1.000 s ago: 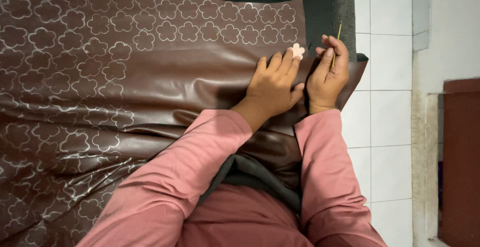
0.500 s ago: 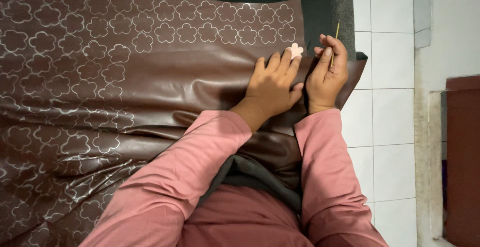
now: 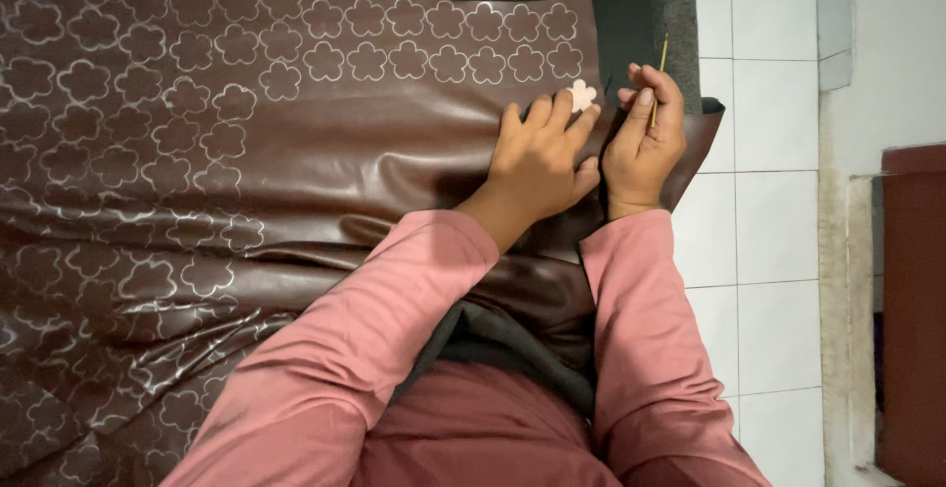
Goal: The person sits on the floor with a large sheet of brown patterned material spread out and traces around a small flower-shaped paper template with a wooden stylus, repositioning the template repeatedly to draw outlines onto the material.
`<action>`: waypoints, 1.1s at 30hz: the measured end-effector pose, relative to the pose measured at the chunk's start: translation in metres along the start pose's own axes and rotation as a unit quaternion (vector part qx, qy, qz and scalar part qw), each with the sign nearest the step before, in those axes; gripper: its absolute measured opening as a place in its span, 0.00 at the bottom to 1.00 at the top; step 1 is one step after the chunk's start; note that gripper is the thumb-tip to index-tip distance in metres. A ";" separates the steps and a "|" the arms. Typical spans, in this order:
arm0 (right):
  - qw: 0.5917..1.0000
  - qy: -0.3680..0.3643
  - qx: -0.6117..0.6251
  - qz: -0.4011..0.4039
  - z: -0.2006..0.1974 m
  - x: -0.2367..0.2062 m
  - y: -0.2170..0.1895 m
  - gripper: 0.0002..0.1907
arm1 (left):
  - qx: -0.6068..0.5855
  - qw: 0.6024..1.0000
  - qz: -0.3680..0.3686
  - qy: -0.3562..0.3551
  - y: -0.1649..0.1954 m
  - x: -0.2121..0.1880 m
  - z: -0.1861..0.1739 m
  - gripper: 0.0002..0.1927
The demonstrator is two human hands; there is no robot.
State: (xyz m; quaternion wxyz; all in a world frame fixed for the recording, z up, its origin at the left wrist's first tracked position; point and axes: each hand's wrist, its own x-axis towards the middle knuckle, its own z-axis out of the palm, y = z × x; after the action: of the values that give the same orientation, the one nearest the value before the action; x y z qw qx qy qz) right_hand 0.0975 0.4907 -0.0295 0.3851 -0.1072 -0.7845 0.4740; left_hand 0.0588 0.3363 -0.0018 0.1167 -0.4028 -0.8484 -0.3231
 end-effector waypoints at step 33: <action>1.000 0.003 0.000 0.004 0.000 -0.003 -0.004 0.12 | 0.036 0.999 -0.028 -0.014 0.004 -0.004 -0.015 0.37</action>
State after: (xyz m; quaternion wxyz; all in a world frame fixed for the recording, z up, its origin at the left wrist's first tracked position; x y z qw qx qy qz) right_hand 0.1003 0.4862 -0.0276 0.3857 -0.1122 -0.7828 0.4752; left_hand 0.0636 0.3260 0.0101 0.1100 -0.3789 -0.8720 -0.2898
